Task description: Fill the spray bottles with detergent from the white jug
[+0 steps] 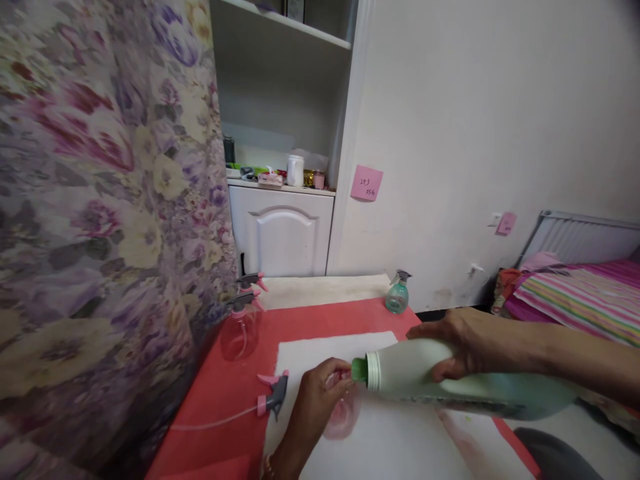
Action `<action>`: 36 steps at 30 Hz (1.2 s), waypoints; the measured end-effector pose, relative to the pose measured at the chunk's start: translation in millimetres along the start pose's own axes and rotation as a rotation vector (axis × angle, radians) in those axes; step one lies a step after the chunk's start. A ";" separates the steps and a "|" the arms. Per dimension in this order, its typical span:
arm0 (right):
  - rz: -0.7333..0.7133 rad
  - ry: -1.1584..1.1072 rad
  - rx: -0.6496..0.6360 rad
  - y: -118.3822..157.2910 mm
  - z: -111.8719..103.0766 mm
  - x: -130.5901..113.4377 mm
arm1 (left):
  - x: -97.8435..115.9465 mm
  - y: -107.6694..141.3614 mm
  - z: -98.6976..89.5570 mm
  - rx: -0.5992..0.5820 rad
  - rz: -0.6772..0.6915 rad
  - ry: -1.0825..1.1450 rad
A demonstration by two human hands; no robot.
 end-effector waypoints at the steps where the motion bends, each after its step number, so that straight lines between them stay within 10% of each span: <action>1: -0.001 -0.006 -0.002 0.4 0.6 0.3 | 0.8 -0.1 -0.2 0.003 0.002 -0.002; 29: 0.292 -0.500 0.085 31.2 62.6 51.9 | -2.1 0.4 -4.4 0.094 0.059 -0.034; 36: 0.434 -0.787 0.485 28.9 58.4 98.2 | -9.0 -0.8 -8.0 0.140 0.057 -0.089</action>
Point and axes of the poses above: each hand's wrist, its own y-axis away from the middle knuckle, its own z-axis out of the palm, x = y × z, the point moved 8 cm from there along -y, towards the middle knuckle, and after that the axes turned 4 degrees about x, right-handed, at the moved point
